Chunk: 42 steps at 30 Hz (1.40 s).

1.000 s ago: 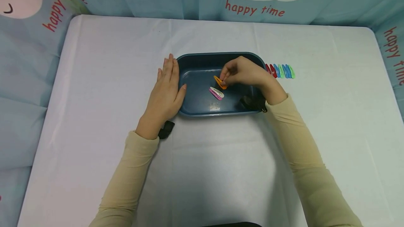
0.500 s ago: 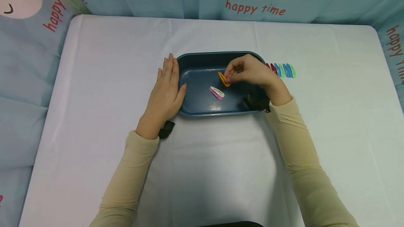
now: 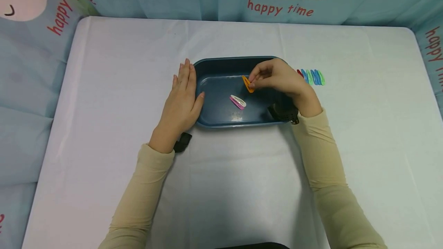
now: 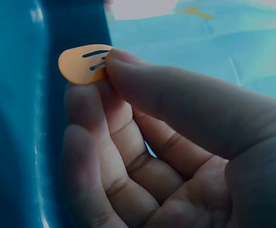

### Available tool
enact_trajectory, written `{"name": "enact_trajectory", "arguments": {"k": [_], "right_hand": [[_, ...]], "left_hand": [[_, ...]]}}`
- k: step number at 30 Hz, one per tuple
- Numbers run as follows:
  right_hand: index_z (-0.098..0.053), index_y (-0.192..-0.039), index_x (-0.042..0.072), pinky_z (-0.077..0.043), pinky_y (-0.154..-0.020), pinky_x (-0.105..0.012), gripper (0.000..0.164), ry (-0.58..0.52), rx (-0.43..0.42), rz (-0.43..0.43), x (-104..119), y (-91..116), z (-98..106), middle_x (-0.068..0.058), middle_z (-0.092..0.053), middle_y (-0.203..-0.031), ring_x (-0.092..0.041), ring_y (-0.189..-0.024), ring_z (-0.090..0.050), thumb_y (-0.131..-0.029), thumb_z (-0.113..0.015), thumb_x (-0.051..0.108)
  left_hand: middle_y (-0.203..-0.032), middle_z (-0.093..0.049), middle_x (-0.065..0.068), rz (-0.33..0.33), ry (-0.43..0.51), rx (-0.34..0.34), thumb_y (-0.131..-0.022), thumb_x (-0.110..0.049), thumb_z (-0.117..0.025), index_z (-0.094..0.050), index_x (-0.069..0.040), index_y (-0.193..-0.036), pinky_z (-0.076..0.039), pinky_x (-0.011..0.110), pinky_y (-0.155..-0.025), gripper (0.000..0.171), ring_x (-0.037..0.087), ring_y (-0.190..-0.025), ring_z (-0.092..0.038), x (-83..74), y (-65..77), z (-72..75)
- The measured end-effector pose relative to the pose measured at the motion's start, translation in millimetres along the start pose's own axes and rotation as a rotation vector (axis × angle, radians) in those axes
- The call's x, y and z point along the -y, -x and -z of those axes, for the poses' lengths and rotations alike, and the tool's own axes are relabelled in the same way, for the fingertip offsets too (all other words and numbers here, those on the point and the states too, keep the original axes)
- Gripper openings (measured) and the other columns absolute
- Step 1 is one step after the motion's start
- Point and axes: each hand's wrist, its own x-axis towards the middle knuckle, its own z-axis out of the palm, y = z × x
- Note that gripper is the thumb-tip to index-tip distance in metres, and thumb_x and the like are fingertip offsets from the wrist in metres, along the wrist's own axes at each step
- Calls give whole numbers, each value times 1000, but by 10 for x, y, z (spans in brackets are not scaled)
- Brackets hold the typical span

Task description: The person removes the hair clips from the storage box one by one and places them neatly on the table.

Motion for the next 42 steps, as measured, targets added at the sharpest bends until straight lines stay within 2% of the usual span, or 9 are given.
{"name": "enact_trajectory", "arguments": {"k": [5,11,16,24,32,42], "right_hand": [[-67,-87,-5,-50,-68,-29,6,-62,-26,-6,-27,39,31,-6,-69,-79,-18,-71,-62,-82,-69,-2],[-68,-86,-5,-52,-68,-26,5,-144,-38,26,-60,39,56,-7,-69,-79,-19,-72,-64,-82,-69,-2],[-69,-85,-3,-53,-69,-28,3,-206,-83,55,-44,65,72,-9,-68,-79,-20,-72,-64,-81,-68,-4],[-69,-84,-3,-53,-69,-28,4,-227,-150,63,-5,147,133,-10,-67,-78,-25,-71,-63,-81,-70,-3],[-67,-84,-7,-52,-68,-27,5,-374,-178,109,2,246,272,-12,-68,-74,-23,-68,-65,-79,-69,-8],[-68,-85,-8,-51,-64,-25,6,-400,-221,120,-34,321,417,-12,-69,-75,-23,-68,-66,-79,-68,-9]], "left_hand": [[-156,3,19,0,3,2,-100,-23,-37,-3,7,-147,-2,44,-113,66,23,-143,9,-4,-4,-4],[-156,2,20,-7,8,-8,-100,-22,-39,-3,8,-147,-3,45,-113,66,27,-143,5,-8,3,5],[-156,2,20,-7,9,-10,-100,-22,-39,-4,7,-147,-3,44,-113,66,28,-143,4,-13,3,6],[-156,3,19,-10,5,1,-100,-23,-38,-3,7,-147,-3,45,-113,66,26,-143,7,-17,-9,4],[-156,3,19,-6,-6,2,-100,-23,-37,-2,7,-147,-3,44,-113,66,30,-143,3,-3,-11,4],[-156,3,19,-6,-3,-1,-100,-22,-38,-3,7,-147,-3,44,-113,66,29,-143,3,-3,-16,8]]}}
